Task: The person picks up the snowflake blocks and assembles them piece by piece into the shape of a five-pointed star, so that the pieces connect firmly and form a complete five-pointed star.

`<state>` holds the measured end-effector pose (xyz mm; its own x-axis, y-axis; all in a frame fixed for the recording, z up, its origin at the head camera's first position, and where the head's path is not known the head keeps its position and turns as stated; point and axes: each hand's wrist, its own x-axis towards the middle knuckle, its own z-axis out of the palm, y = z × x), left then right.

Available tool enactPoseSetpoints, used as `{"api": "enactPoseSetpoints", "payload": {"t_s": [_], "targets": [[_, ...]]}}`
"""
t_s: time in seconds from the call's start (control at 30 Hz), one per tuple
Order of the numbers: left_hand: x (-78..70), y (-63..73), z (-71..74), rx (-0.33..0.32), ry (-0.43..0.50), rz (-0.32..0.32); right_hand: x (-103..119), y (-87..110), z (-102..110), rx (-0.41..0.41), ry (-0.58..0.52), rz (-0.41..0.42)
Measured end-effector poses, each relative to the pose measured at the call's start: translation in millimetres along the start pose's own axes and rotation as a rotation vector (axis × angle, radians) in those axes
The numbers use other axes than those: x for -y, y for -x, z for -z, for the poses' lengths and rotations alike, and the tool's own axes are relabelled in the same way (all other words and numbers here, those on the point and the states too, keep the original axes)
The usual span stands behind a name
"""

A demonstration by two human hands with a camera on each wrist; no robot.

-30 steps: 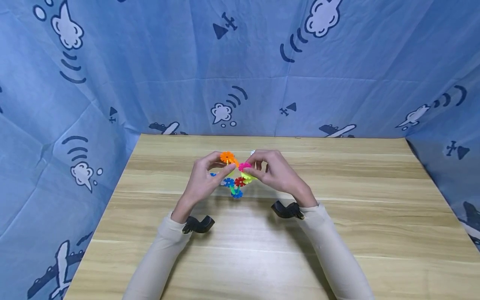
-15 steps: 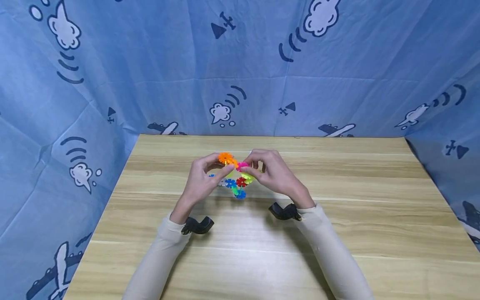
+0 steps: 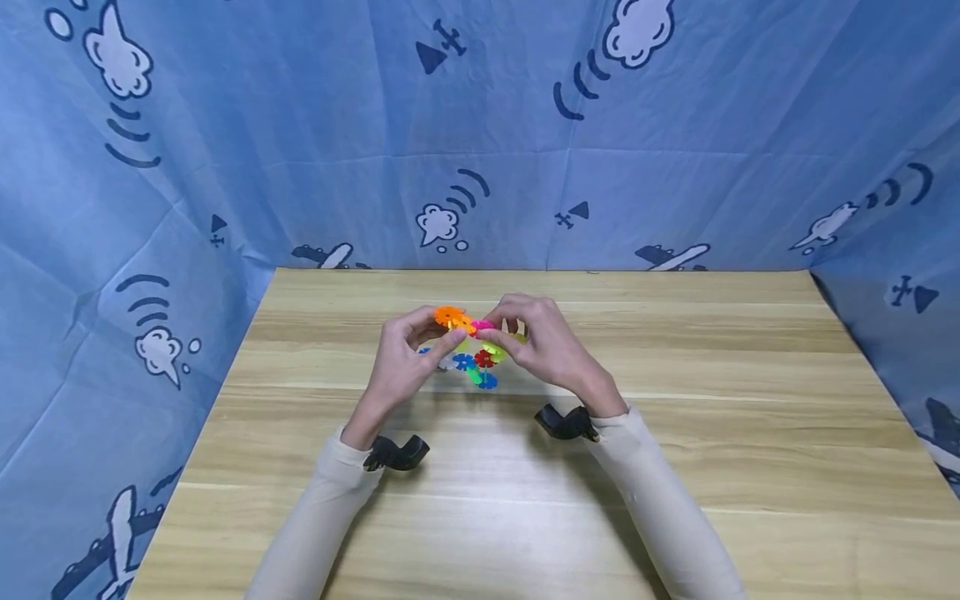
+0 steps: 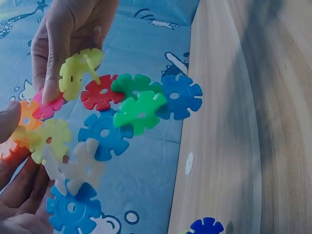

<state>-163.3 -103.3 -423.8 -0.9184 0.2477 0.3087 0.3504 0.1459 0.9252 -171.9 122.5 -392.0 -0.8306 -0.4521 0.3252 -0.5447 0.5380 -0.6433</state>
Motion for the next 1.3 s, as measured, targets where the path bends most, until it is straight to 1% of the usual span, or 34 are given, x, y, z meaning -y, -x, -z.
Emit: {"api": "enactPoseSetpoints", "payload": {"t_s": [0.17, 0.27, 0.47, 0.63, 0.8, 0.9, 1.03, 1.13, 1.23, 1.3], "targets": [[0.8, 0.5, 1.3, -0.009, 0.022, 0.029, -1.6, -0.8, 0.6, -0.007, -0.039, -0.089], [1.7, 1.4, 1.5, -0.019, 0.031, 0.037, -3.6, -0.1, 0.6, -0.011, -0.052, -0.119], [2.9, 2.7, 0.6, -0.014, 0.062, 0.053, -6.8, 0.3, -1.9, -0.001, -0.095, -0.129], [3.4, 2.5, 0.6, -0.001, 0.026, 0.074, -6.1, -0.8, -4.2, -0.002, -0.11, -0.139], [4.0, 0.4, 1.1, -0.005, 0.003, 0.06, -4.4, -3.4, -6.5, 0.002, -0.107, -0.126], [2.4, -1.0, 4.0, -0.018, 0.004, 0.052, -4.6, -5.0, -7.6, -0.014, -0.114, -0.127], [-0.6, -3.1, 12.4, -0.06, 0.005, 0.046, -10.9, -6.3, -7.5, -0.063, -0.144, -0.161], [-2.2, -4.9, 19.8, -0.113, 0.015, 0.044, -22.9, -7.4, -9.3, -0.081, -0.184, -0.19], [-3.4, -6.5, 26.5, -0.179, 0.041, 0.034, -37.9, -7.9, -17.4, -0.062, -0.186, -0.222], [-4.5, -7.3, 30.5, -0.225, 0.052, 0.023, -46.2, -8.3, -26.3, -0.026, -0.163, -0.248]]}}
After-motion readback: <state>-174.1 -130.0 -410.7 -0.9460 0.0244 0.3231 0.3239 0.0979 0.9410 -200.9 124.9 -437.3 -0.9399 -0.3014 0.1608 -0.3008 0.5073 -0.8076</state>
